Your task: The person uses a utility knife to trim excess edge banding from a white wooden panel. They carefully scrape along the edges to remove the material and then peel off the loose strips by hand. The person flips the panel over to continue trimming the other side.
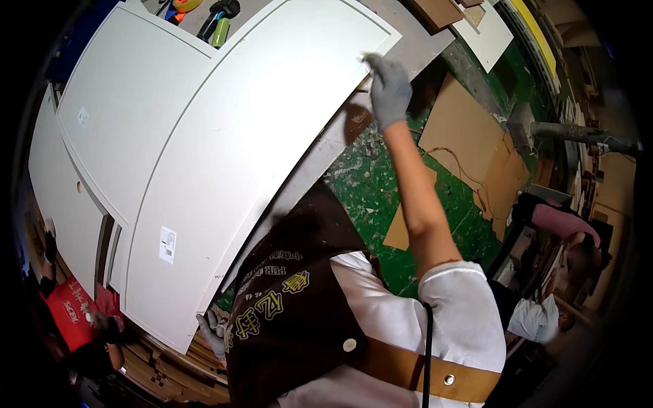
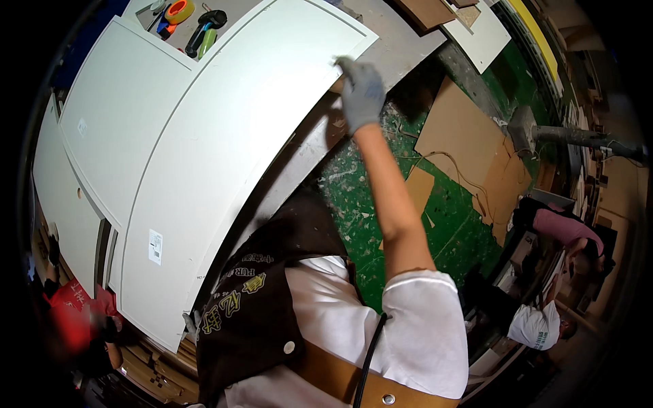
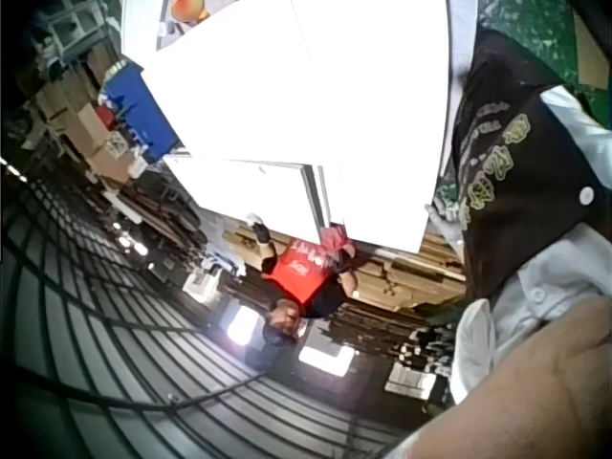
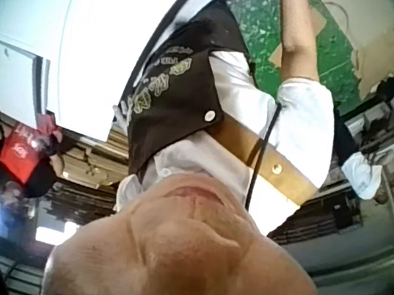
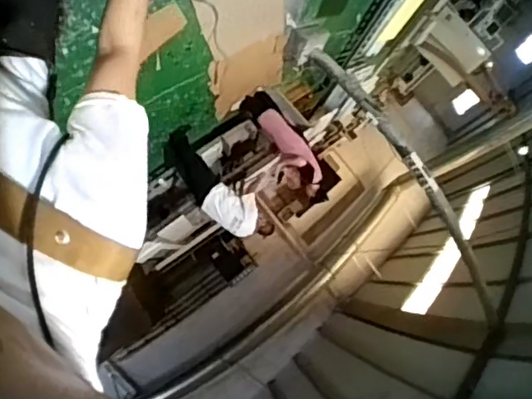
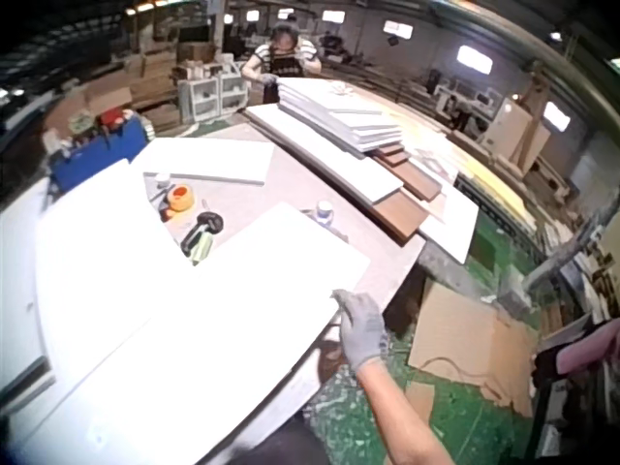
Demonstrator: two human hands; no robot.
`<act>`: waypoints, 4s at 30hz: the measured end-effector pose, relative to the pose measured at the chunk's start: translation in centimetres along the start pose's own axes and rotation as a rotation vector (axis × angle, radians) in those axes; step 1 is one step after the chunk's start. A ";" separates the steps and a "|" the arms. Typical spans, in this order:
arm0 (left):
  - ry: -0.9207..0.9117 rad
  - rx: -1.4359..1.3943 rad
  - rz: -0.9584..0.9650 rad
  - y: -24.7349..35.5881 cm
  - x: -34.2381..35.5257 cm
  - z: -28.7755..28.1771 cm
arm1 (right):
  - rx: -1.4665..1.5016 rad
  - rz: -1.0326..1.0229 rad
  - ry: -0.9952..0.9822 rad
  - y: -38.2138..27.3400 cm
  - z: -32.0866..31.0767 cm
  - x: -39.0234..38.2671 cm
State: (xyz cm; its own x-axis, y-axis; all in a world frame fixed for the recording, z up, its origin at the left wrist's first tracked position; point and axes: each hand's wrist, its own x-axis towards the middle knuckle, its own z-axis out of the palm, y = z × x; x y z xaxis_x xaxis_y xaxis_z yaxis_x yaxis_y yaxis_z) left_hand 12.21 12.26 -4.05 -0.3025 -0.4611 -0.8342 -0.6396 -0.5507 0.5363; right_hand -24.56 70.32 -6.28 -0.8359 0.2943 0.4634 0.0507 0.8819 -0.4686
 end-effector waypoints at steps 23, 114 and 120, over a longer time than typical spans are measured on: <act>0.029 -0.129 0.135 1.3 -0.3 -1.2 | 0.067 -0.170 -0.162 -17.1 -0.7 -15.9; -1.058 0.704 0.463 18.3 11.6 -11.7 | 0.447 -0.489 -0.787 -52.8 -3.1 -49.1; -0.984 0.686 0.510 17.7 11.6 -11.8 | 0.205 -0.267 -0.586 -50.0 -3.0 -45.7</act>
State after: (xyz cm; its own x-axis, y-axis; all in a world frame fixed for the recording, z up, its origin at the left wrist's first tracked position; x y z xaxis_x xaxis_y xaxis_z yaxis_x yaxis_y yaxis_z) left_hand 5.74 -11.07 -2.71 -0.8175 0.3492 -0.4580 -0.4400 0.1346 0.8879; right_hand 12.70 13.83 -1.78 -0.9665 -0.2236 0.1257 -0.2554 0.7920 -0.5545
